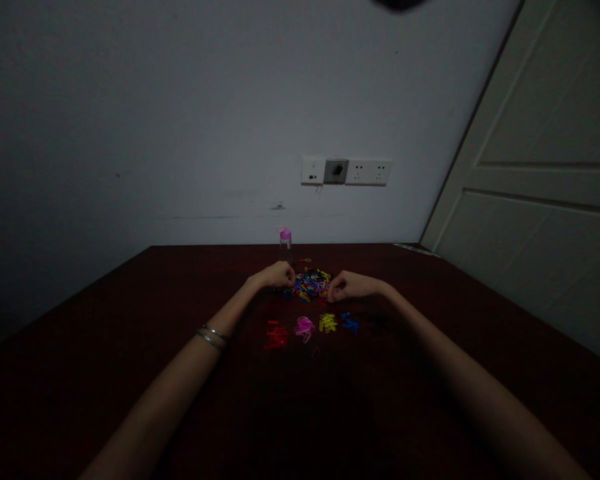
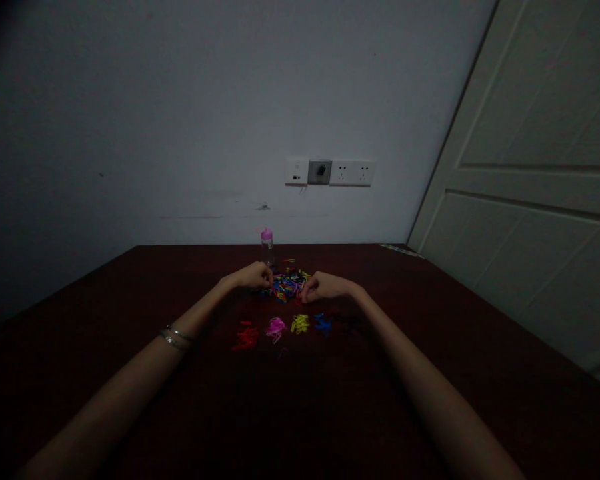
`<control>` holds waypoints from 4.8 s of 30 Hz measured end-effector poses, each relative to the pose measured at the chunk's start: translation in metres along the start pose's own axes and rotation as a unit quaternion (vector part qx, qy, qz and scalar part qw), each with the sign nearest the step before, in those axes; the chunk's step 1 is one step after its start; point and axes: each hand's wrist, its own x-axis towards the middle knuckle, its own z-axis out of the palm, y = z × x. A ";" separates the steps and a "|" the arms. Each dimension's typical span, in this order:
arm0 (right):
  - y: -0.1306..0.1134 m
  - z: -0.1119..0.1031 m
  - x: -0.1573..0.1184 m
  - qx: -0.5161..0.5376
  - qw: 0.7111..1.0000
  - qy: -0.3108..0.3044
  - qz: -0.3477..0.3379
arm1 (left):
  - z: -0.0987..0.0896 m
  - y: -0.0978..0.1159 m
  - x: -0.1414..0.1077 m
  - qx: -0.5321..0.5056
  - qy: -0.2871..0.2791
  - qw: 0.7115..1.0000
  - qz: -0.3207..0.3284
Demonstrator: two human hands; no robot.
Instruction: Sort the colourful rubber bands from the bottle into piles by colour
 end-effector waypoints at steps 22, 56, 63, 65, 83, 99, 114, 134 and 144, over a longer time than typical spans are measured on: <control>0.021 0.004 0.005 -0.068 0.993 0.090 0.037 | -0.026 0.013 -0.041 -0.109 -0.039 0.993 0.020; 0.008 0.023 0.014 -0.188 0.978 0.092 0.021 | 0.015 -0.065 0.004 -0.307 0.357 0.860 -0.195; -0.003 0.018 0.008 -0.091 0.993 0.080 0.003 | 0.023 -0.075 0.009 -0.272 0.395 0.855 -0.196; -0.012 0.019 0.007 -0.060 0.995 0.083 -0.010 | 0.024 -0.075 0.008 -0.273 0.400 0.853 -0.194; -0.062 0.079 0.028 -0.015 0.994 0.032 -0.099 | 0.024 -0.064 0.005 -0.260 0.371 0.881 -0.141; 0.031 0.005 0.000 0.046 0.972 0.228 0.037 | 0.016 0.020 0.008 -0.101 0.073 0.991 0.048; 0.047 0.003 0.001 0.006 0.975 0.219 0.032 | 0.034 0.052 0.002 0.124 -0.028 0.988 0.088; 0.065 -0.004 -0.001 -0.030 0.969 0.240 0.045 | 0.017 0.041 0.001 0.013 -0.021 0.995 0.102; 0.064 -0.006 -0.002 -0.023 0.975 0.212 0.053 | -0.003 0.053 -0.011 0.040 -0.011 0.995 0.094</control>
